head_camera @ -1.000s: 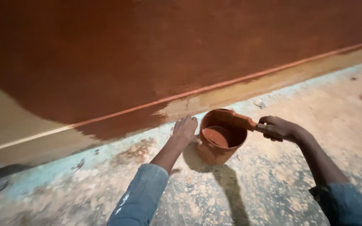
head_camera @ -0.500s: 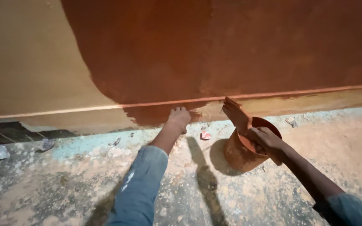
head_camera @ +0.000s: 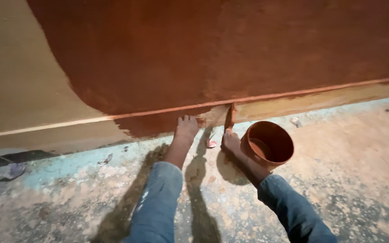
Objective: The person paints a wall with reddish-brown paint using a brush. They repeatedly dip the brush into a bucket and apply paint in horizontal strokes along the lower section of the wall, gradually covering more area.
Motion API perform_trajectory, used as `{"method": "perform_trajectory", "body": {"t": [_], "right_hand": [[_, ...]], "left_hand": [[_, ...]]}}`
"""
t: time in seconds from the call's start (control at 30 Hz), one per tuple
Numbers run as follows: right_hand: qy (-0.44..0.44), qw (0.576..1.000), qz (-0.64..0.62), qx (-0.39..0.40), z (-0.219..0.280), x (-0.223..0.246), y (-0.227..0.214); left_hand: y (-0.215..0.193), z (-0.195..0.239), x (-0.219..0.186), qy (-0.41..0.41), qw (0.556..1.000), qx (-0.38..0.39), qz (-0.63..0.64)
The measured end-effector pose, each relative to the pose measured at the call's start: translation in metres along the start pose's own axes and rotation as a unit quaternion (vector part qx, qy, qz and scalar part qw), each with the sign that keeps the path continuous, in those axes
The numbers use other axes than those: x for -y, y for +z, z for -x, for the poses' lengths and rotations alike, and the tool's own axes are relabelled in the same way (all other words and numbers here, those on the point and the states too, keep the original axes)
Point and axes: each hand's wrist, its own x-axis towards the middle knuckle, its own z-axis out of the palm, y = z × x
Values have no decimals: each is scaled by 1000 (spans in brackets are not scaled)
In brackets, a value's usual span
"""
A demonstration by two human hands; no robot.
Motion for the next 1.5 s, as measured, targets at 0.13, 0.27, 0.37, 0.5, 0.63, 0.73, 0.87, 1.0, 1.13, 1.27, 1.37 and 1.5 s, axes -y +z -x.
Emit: {"method": "perform_trajectory", "body": {"t": [0.13,0.27,0.37,0.5,0.63,0.73,0.87,1.0,1.13,1.27,1.37,1.5], "right_hand": [[-132,961,243,-7,14,-1,23],[-187,951,239,64,32,-13,24],[-220,929,276,108,34,-12,22],[-253,909,288,162,15,-15,9],[-177,942,254,129,-11,-25,2],[-81,971,210,82,-16,-36,-9],[-5,993,117,0,-13,-57,-15],[7,998,28,-59,-10,-62,-11],[-14,994,112,8,-19,-57,-13],[-46,982,162,85,-22,-53,11],[-117,945,260,163,-12,-59,30],[-316,876,296,215,1,-72,48]], "left_hand": [[21,-24,18,-43,982,-184,-20],[8,-18,47,41,971,-228,-64],[-14,-6,68,55,970,-218,-89],[-10,-2,55,52,983,-170,-56],[6,-10,42,24,981,-192,-30],[5,-4,35,28,994,-100,-40],[-18,16,30,39,998,-23,-46],[-33,26,33,49,998,-16,-38],[-19,20,28,52,998,-3,-47],[-3,10,31,31,993,-97,-55],[-3,8,22,27,995,-70,-65],[-10,16,12,36,999,-40,0]]}}
